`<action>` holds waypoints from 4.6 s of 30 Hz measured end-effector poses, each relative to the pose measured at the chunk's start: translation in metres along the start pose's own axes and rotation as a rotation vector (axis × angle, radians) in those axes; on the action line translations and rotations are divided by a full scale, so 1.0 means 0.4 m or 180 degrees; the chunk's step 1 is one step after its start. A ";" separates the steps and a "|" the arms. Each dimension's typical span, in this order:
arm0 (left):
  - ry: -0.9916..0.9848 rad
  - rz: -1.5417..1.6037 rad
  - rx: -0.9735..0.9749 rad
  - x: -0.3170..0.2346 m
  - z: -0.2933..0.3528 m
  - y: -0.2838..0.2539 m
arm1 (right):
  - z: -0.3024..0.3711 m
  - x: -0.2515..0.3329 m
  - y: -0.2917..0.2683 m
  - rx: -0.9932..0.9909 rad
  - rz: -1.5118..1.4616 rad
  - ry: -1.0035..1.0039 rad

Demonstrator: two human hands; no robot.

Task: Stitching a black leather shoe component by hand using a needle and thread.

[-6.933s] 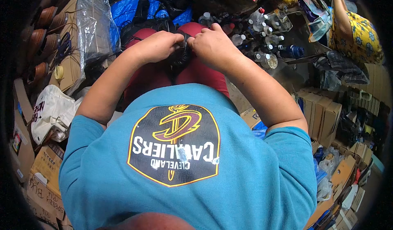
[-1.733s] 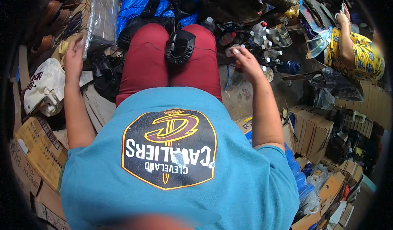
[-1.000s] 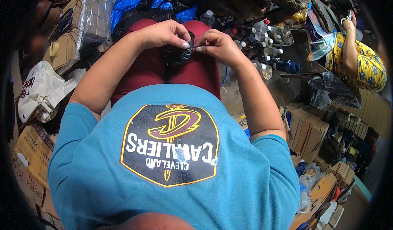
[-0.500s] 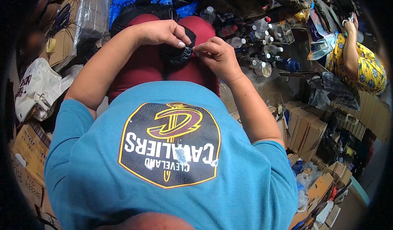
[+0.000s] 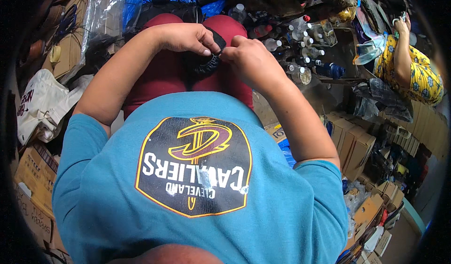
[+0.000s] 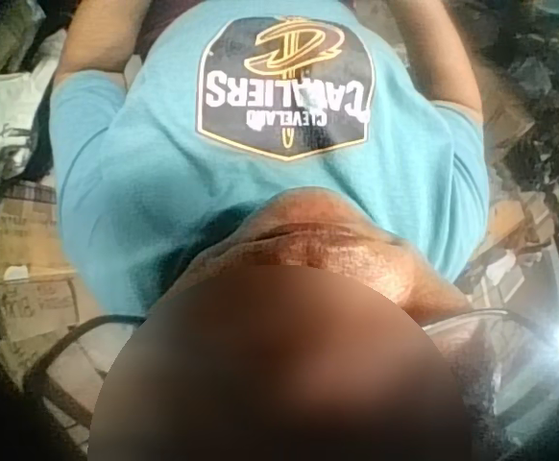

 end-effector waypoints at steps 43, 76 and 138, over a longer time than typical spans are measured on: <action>0.1465 0.3621 -0.2496 -0.045 0.128 0.040 | -0.018 -0.125 0.086 -0.0659 -0.3537 0.0896; 0.1404 0.3628 -0.2474 -0.044 0.129 0.039 | 0.114 -0.359 0.175 0.1131 -0.2545 0.2121; 0.0150 -0.3531 -0.1191 -0.052 0.124 0.131 | -0.143 -0.022 0.018 0.1421 -0.0442 0.1131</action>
Point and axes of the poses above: each hand's wrist, its own z-axis away from the middle knuckle, its own y-axis out of the palm, x = y × z, the point moved 3 cm from there along -z, towards the middle knuckle, and after that the axes turned 6 degrees about y, right-handed, at the moved point
